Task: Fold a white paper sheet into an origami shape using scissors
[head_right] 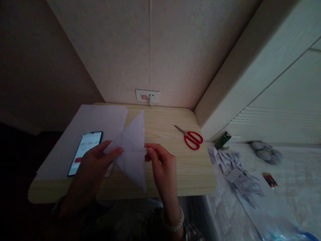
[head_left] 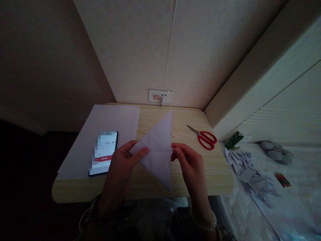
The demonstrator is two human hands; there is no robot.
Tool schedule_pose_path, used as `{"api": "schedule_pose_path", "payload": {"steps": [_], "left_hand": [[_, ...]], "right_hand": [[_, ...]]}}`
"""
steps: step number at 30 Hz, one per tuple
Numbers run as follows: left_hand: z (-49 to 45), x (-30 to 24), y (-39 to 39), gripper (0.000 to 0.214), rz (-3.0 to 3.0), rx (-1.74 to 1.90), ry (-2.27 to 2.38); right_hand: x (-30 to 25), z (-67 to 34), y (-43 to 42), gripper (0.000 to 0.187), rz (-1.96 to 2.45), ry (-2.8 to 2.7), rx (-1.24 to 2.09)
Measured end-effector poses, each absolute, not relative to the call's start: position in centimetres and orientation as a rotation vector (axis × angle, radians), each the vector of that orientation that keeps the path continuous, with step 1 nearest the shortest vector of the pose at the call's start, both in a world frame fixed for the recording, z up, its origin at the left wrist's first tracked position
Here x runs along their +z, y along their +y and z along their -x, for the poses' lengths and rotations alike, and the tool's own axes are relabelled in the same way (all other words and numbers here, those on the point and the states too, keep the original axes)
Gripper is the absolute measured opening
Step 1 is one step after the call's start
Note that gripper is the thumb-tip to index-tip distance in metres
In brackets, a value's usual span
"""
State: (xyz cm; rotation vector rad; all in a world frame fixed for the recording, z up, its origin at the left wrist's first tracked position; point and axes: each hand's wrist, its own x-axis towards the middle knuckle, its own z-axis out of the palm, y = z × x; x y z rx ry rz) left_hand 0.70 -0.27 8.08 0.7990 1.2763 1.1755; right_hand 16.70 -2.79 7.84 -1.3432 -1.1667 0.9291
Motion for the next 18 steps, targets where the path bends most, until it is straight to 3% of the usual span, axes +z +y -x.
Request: {"api": "schedule_pose_path", "payload": {"steps": [6,18], "left_hand": [[-0.42,8.25,-0.12,0.019,-0.82,1.225,1.359],[0.14,8.16,0.13,0.018,-0.855,1.151,1.388]], "right_hand": [[7.68,-16.62,-2.6,0.006,1.286,-1.055,1.078],[7.39,-16.54,-2.45,0.013,1.3,-0.893,1.039]]}}
